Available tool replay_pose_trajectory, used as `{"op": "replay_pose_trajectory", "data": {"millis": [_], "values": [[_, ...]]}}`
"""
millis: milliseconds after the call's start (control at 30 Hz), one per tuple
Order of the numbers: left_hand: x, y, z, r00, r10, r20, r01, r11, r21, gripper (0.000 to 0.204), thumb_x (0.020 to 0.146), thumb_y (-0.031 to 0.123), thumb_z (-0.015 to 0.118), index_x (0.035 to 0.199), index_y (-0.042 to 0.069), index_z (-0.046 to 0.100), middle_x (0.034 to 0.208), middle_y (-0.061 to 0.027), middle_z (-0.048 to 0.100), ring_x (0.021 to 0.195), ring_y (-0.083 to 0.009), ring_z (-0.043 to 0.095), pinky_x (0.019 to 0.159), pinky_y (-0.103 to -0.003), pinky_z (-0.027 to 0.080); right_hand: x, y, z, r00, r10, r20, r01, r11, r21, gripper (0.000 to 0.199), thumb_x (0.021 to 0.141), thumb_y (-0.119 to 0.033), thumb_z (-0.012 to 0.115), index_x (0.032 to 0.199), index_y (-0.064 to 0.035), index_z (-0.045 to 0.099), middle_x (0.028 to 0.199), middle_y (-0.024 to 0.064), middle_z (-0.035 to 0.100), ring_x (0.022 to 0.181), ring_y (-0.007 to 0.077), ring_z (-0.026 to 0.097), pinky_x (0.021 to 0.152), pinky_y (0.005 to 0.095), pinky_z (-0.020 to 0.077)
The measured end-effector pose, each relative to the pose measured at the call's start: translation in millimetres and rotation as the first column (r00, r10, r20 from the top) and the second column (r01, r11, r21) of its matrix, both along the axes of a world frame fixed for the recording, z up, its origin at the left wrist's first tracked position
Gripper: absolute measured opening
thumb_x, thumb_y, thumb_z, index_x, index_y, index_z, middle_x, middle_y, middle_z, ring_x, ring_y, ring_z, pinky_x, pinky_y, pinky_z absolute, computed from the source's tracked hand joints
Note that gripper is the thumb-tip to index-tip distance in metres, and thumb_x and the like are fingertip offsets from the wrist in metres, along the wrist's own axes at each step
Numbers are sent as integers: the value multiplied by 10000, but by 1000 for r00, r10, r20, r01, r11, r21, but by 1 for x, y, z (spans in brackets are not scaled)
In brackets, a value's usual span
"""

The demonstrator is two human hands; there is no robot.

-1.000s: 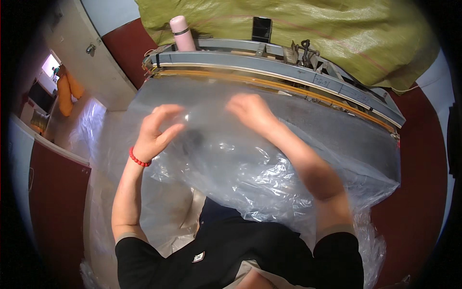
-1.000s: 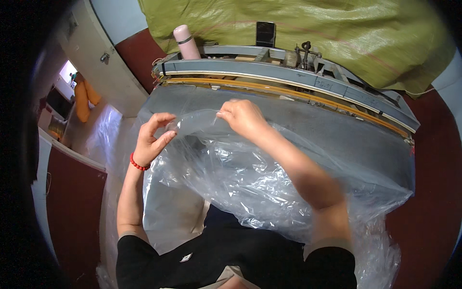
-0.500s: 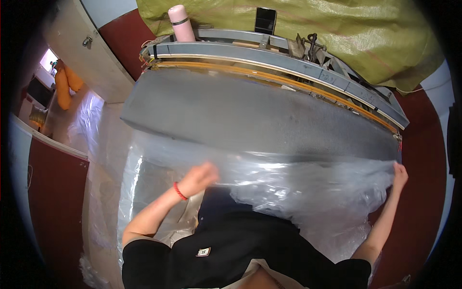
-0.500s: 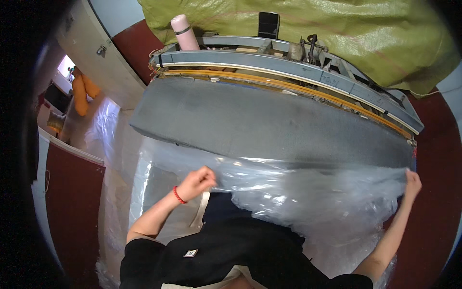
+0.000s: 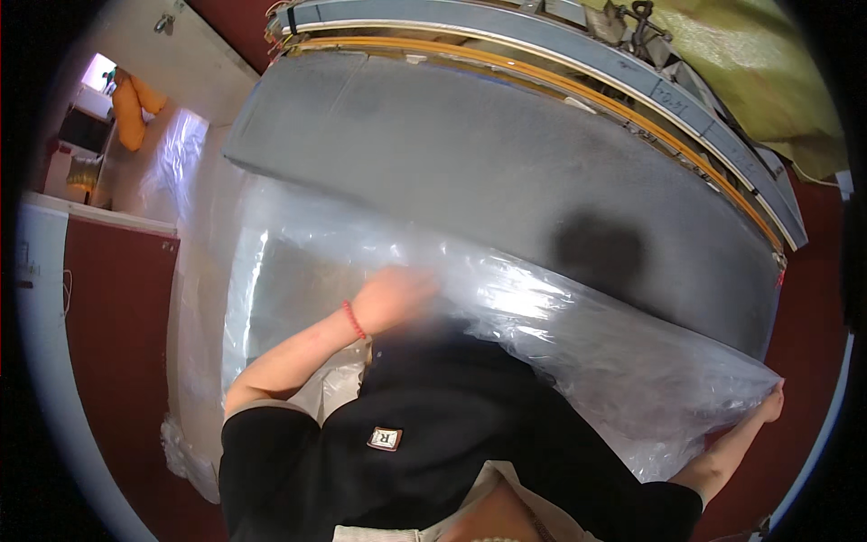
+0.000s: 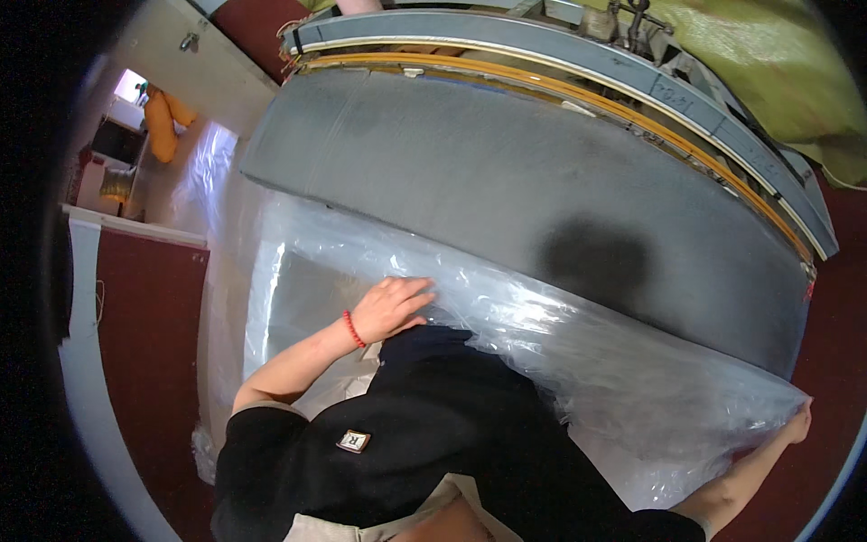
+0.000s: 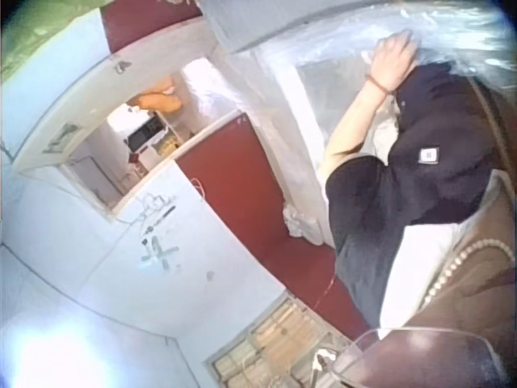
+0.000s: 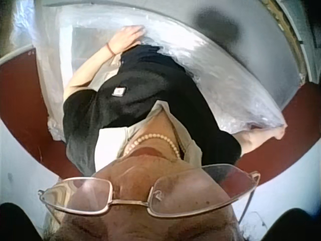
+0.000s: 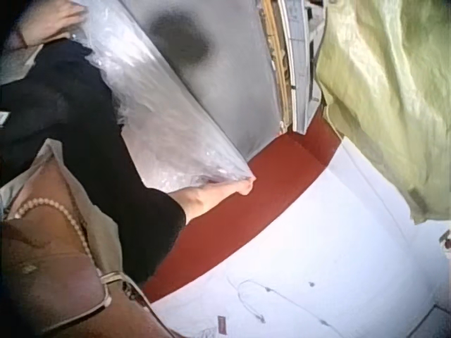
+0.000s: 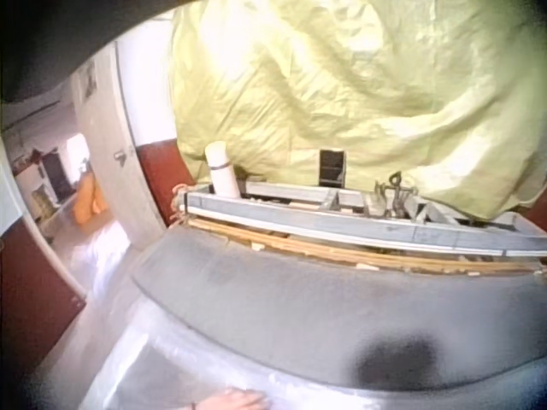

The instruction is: The recorder is preparing and smoothing out a large sheet of plastic on a workbench or industrial machine.

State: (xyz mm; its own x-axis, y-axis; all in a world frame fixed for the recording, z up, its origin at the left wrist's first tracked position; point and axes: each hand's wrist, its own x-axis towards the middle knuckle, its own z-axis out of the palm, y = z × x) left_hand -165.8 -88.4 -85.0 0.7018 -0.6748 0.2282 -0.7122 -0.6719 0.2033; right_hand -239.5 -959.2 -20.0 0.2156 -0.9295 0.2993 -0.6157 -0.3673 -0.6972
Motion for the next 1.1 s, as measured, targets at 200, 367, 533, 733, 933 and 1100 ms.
{"op": "replay_pose_trajectory", "data": {"millis": [200, 367, 533, 733, 933, 1100], "values": [[-8, 12, -25, 952, 98, -289, -94, 995, 28, 223, 708, 119, 586, 920, 75, 531, 722, -62, 540, 693, -243, 557, 572, -350, 457, 5, -10, -4, 934, 100, 343, -170, 969, 181, 321, 717, -309, 671, 841, -14, 651, 864, 79, 637, 769, 166, 579, 708, 282, 453], [-4, 35, 2, 987, 16, -162, -18, 1000, -7, 245, 686, 145, 630, 896, 73, 526, 905, -80, 533, 761, -262, 545, 671, -355, 457, 7, -19, -21, 937, 176, 302, -229, 961, 152, 327, 720, -308, 668, 841, -6, 646, 881, 87, 635, 773, 171, 583, 697, 276, 453], [-5, 49, -21, 806, 154, -571, 52, 943, 328, 260, 703, 151, 584, 948, 94, 518, 882, -100, 584, 786, -274, 584, 633, -383, 473, -1, -37, -11, 958, 126, -258, -116, 992, 54, 536, 768, -521, 498, 930, -29, 636, 914, 55, 639, 814, 173, 584, 751, 282, 433], [25, 215, -37, 838, 510, -195, -214, 635, 742, 149, 740, 142, 465, 754, 93, 605, 741, -122, 611, 699, -309, 602, 596, -413, 481, -10, -79, -54, 958, 234, -168, -237, 972, 3, 540, 786, -542, 444, 963, -69, 636, 958, 51, 632, 882, 208, 580, 810, 293, 414], [82, 316, 134, 257, 766, 590, -879, 439, -188, 142, 785, 145, 492, 873, 87, 587, 797, -133, 598, 729, -294, 584, 627, -357, 462, 146, 13, -107, 786, 617, -13, -612, 776, -156, 504, 805, -510, 434, 970, -79, 636, 960, 56, 631, 885, 213, 579, 815, 288, 414], [245, 233, 134, 182, 975, 130, -529, 208, -823, 123, 742, 116, 563, 839, 45, 586, 781, -133, 616, 714, -226, 599, 642, -321, 461, 91, -86, -60, 904, 338, -262, -384, 911, -148, 449, 832, -424, 437, 998, -47, 614, 961, 83, 628, 885, 213, 579, 794, 287, 425]]}}
